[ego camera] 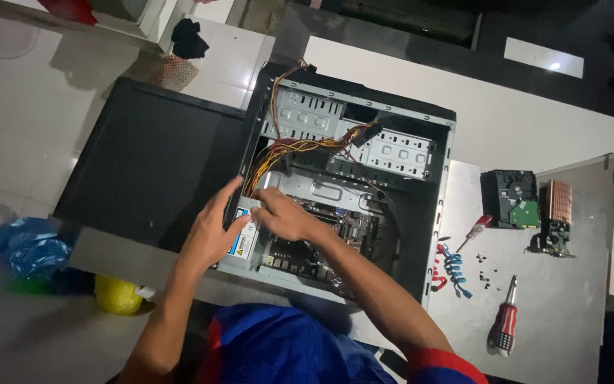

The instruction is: Disassembling a desktop computer by removing internal screws and extracting the power supply unit from the case.

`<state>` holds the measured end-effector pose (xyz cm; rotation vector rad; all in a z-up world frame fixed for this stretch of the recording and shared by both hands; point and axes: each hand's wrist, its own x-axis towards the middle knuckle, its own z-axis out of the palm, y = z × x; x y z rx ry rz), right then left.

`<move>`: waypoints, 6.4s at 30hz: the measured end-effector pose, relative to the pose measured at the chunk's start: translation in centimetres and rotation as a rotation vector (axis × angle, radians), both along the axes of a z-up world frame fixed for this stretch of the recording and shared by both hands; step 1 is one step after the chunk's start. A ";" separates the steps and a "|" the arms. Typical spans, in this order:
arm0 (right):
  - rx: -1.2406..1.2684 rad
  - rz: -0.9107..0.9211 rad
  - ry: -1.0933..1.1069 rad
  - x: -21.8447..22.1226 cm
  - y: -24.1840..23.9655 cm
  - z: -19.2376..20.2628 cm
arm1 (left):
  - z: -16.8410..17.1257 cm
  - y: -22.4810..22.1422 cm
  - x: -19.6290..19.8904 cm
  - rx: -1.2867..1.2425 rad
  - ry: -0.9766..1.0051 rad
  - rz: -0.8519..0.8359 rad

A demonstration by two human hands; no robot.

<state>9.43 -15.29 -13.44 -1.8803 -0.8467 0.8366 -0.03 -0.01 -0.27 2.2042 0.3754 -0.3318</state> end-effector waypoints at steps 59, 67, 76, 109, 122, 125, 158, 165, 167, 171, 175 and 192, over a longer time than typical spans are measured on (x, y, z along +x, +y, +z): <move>-0.231 -0.372 -0.750 -16.1 -19.5 2.3 | -4.6 2.6 0.5 0.053 0.137 -0.139; -0.250 -0.356 -0.752 -15.8 -19.4 3.1 | -4.5 2.8 0.7 0.067 0.100 -0.176; -0.356 -0.388 -0.648 -15.3 -19.6 3.6 | -0.4 0.3 -0.2 0.013 0.024 -0.141; -0.802 -1.555 -0.293 -17.7 -51.8 -17.6 | -1.0 -1.2 0.5 0.033 0.021 -0.057; -0.720 -1.541 -0.180 -12.0 -49.3 -13.3 | -1.8 -0.8 0.7 0.074 0.013 -0.068; -0.713 -1.513 -0.190 -11.8 -49.7 -14.3 | -2.1 -0.5 0.5 0.075 0.004 -0.074; 0.320 -0.807 0.017 -15.9 -11.6 10.1 | -4.0 -5.9 -8.4 -0.557 -0.348 -0.170; 0.210 -0.603 -0.063 -17.3 -8.6 8.1 | -6.1 -5.1 -11.2 -0.821 0.013 0.073; 0.189 -0.594 -0.062 -17.7 -8.3 7.4 | -7.5 -4.9 -11.8 -0.836 0.058 0.127; 0.196 -0.543 -0.005 -18.3 -7.9 7.7 | -9.8 -4.7 -12.8 -1.014 0.049 0.210; 0.177 -0.536 -0.131 -18.7 -8.0 7.4 | -8.4 -5.0 -12.8 -0.985 -0.088 0.169; 0.102 -0.384 -0.263 -20.5 -7.4 6.6 | -7.3 -6.1 -13.9 -0.792 -0.385 0.331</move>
